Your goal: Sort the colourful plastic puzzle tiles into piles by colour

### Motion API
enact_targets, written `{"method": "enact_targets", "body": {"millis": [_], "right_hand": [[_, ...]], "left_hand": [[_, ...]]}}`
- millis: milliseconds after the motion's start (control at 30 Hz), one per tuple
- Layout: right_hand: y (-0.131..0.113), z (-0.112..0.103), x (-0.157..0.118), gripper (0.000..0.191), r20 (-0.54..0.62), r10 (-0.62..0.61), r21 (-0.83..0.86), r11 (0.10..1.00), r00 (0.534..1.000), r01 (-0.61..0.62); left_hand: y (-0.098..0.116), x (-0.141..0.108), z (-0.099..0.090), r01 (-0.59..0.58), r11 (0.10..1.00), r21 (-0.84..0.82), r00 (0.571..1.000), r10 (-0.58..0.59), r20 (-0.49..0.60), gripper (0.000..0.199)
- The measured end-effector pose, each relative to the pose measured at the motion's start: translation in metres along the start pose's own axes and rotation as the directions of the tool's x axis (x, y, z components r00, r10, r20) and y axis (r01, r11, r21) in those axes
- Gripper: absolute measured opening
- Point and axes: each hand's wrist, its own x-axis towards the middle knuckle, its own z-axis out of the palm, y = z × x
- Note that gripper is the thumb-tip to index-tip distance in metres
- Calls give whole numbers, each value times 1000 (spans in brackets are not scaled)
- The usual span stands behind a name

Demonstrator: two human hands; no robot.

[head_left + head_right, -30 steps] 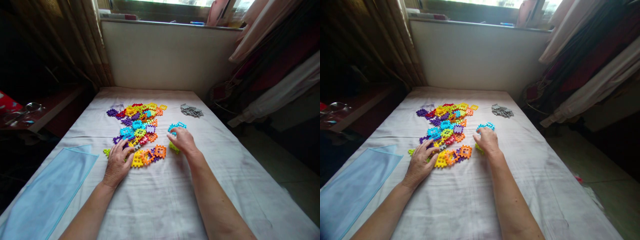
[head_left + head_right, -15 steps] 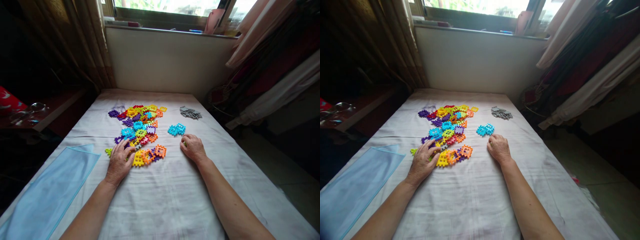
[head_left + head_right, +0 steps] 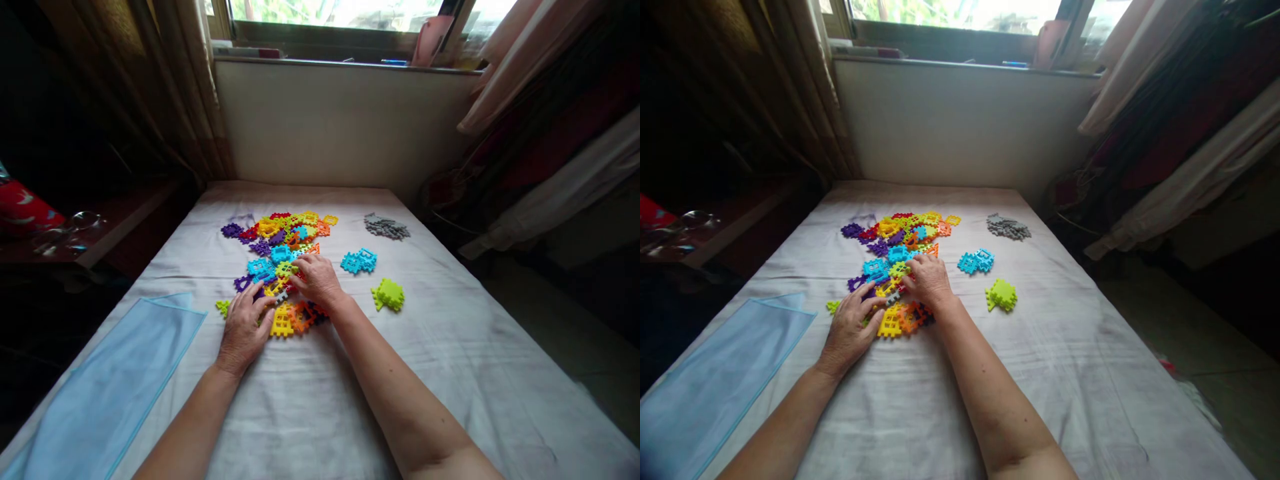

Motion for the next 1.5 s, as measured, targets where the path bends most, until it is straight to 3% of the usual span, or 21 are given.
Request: {"method": "enact_targets", "body": {"millis": [267, 500, 667, 767, 867, 1000, 1133, 1233, 1367, 1500], "right_hand": [[-4, 4, 4, 26, 77, -19, -61, 998, 997, 24], [-1, 5, 0, 27, 27, -47, -51, 998, 999, 48], [11, -11, 2, 32, -99, 39, -42, 998, 994, -43], [33, -33, -4, 32, -156, 173, -7, 984, 973, -176], [63, -60, -19, 31, -18, 349, -4, 937, 937, -349], [96, -89, -48, 27, 221, 462, -84, 886, 859, -455], [109, -99, -65, 26, 336, 542, -172, 839, 770, -516], [108, -100, -66, 27, 354, 571, -238, 821, 741, -519], [100, -102, -60, 28, 270, 589, -275, 806, 762, -525], [87, -100, -51, 28, 230, 507, -229, 858, 831, -460]], "left_hand": [[2, 2, -2, -4, 1000, -2, 1000, 4, -5, 21], [0, 1, -1, -10, 1000, -3, 1000, 10, -5, 21], [-1, 1, -2, -25, 1000, 9, 1000, 25, -1, 22], [0, 1, -2, -19, 1000, 11, 1000, 19, 7, 22], [1, 1, -2, -7, 1000, -1, 1000, 7, 10, 23], [0, 1, -1, 7, 1000, -20, 1000, -6, 17, 23], [-1, 1, -1, 13, 1000, -22, 1000, -13, 15, 22], [-1, 0, -1, 11, 1000, -14, 1000, -11, 16, 23], [-1, 0, -1, 9, 1000, -1, 1000, -9, 21, 23], [0, 1, -1, 14, 1000, -8, 1000, -14, 22, 23]]}}
